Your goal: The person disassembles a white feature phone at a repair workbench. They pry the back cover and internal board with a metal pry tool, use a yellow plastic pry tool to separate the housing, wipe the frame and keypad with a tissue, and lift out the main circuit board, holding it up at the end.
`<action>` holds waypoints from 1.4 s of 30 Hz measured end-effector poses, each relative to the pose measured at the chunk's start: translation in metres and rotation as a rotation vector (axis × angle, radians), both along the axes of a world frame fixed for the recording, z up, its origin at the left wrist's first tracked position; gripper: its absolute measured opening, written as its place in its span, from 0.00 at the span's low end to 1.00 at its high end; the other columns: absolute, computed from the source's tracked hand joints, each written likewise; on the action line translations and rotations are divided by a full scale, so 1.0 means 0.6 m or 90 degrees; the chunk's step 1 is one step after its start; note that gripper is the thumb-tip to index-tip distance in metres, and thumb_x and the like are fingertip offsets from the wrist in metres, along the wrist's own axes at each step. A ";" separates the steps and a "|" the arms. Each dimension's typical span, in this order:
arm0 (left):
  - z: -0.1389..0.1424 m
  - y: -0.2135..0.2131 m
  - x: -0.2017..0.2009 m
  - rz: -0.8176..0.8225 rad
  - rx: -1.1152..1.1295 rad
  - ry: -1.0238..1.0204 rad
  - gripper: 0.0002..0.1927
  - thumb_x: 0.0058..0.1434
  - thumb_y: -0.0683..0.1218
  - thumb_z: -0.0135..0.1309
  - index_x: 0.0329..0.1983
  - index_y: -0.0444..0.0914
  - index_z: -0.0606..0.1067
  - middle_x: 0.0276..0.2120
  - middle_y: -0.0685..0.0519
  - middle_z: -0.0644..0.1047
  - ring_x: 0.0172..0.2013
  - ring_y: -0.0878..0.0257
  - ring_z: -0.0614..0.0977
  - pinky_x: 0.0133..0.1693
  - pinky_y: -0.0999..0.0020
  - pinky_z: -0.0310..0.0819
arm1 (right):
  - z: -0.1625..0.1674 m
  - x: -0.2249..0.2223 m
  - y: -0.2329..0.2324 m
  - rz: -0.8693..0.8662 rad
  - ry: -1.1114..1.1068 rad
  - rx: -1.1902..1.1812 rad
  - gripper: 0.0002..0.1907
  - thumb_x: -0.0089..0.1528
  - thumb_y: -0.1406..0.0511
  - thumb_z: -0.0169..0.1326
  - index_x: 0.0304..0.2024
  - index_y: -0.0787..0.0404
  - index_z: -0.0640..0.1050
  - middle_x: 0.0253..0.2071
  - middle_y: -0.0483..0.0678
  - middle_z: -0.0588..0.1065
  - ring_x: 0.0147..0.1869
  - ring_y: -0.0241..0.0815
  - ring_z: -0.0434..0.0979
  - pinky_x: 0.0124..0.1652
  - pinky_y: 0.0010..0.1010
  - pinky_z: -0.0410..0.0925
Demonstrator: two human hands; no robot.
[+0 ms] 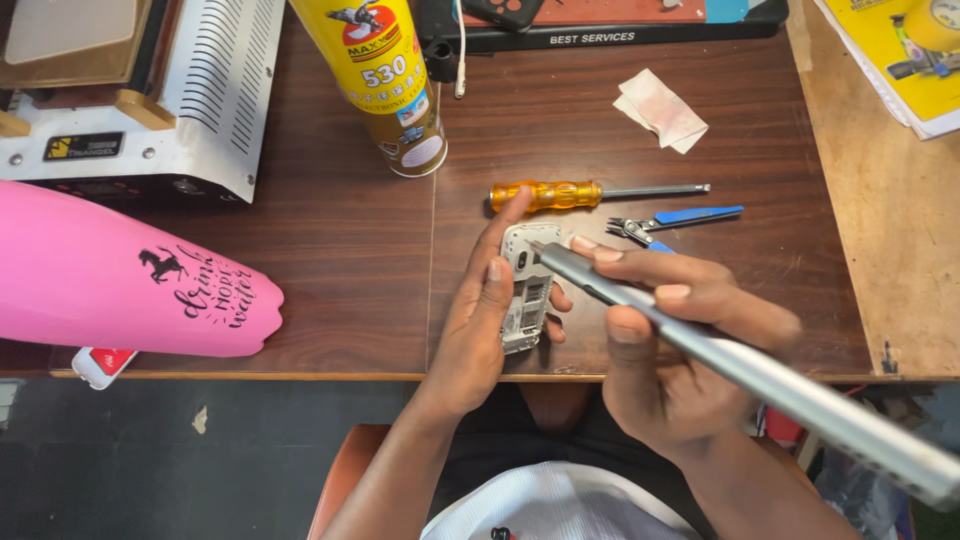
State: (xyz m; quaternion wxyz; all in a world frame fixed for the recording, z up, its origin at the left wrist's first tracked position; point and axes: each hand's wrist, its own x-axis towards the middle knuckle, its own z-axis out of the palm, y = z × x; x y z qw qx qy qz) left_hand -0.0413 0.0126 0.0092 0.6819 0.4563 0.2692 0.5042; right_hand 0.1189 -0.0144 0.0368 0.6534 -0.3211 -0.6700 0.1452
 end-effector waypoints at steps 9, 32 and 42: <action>0.005 0.000 0.000 -0.016 -0.019 0.006 0.38 0.73 0.65 0.35 0.81 0.45 0.51 0.49 0.50 0.74 0.44 0.67 0.77 0.43 0.69 0.79 | -0.005 -0.012 0.012 -0.004 -0.009 0.004 0.16 0.74 0.66 0.52 0.54 0.60 0.57 0.50 0.59 0.73 0.54 0.47 0.83 0.55 0.40 0.78; 0.001 -0.001 -0.010 -0.038 -0.047 0.043 0.39 0.72 0.67 0.37 0.82 0.48 0.53 0.36 0.54 0.74 0.38 0.71 0.76 0.40 0.72 0.76 | -0.025 -0.022 0.012 -0.047 -0.021 0.035 0.14 0.74 0.65 0.49 0.53 0.61 0.57 0.50 0.57 0.70 0.53 0.44 0.82 0.55 0.40 0.78; -0.001 0.001 -0.008 -0.010 -0.028 0.084 0.38 0.72 0.67 0.36 0.81 0.48 0.54 0.34 0.55 0.75 0.37 0.71 0.76 0.39 0.73 0.76 | -0.033 -0.019 0.017 -0.054 0.003 0.018 0.15 0.75 0.65 0.50 0.53 0.61 0.58 0.49 0.56 0.71 0.52 0.44 0.84 0.51 0.33 0.79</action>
